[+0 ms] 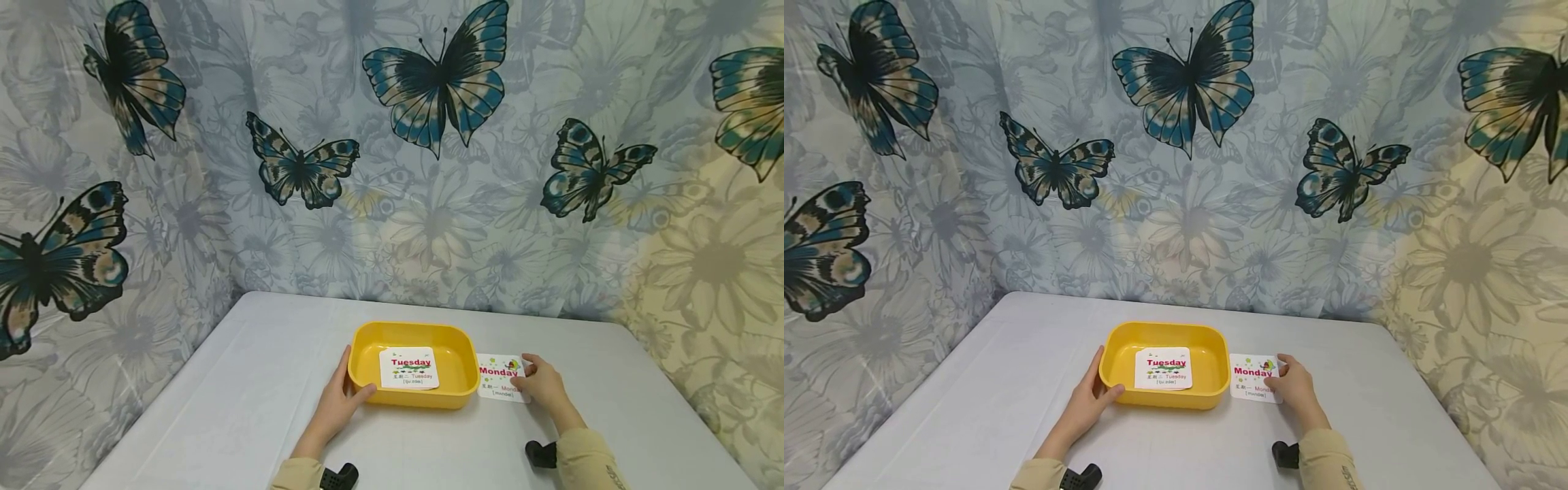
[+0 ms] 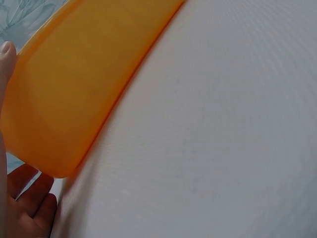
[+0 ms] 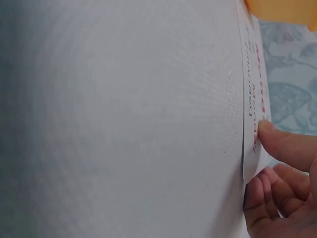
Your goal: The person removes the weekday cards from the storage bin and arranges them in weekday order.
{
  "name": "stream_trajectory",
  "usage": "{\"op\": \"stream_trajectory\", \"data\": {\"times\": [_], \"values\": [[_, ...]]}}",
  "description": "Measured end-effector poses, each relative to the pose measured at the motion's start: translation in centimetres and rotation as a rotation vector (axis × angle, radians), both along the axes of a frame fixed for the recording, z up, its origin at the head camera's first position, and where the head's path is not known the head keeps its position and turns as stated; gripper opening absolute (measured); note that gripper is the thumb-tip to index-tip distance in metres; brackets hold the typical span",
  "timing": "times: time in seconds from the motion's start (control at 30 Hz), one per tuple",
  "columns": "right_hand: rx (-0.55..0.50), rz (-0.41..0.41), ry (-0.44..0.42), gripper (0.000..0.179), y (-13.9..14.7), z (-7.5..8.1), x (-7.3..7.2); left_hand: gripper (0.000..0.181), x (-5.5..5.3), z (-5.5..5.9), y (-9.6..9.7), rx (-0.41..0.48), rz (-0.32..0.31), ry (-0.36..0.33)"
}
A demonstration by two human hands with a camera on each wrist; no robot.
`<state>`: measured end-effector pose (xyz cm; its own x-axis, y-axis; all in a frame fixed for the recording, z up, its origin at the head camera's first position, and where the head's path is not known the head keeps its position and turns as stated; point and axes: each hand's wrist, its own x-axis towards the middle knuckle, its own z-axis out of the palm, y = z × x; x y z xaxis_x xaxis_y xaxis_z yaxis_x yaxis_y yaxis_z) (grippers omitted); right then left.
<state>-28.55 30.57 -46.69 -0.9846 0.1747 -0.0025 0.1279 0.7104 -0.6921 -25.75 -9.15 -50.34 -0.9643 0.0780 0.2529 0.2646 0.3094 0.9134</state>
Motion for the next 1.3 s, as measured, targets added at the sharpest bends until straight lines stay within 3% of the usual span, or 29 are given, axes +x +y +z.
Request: {"op": "stream_trajectory", "data": {"times": [0.63, 0.67, 0.87, 0.9, 1.3], "values": [[-0.043, -0.038, 0.010, 0.060, -0.2, -0.2, 0.3, 0.092, 0.1, 0.0, -0.1, 0.005, -0.006, 0.004], [-0.048, -0.038, 0.013, 0.060, -0.2, -0.2, 0.4, 0.092, 0.3, 0.4, 0.0, 0.007, -0.009, -0.001], [-0.071, -0.032, 0.013, 0.059, -0.2, 0.2, 0.8, 0.092, 0.3, 0.5, 0.0, 0.014, -0.011, -0.013], [-0.079, -0.033, 0.009, 0.059, -0.2, 0.3, 0.9, 0.092, 0.0, 0.1, 0.0, 0.014, -0.009, -0.010], [-0.219, -0.039, -0.037, 0.074, -0.9, 1.9, 1.3, 0.092, 0.0, 0.2, 0.0, 0.000, 0.001, -0.002]]}}
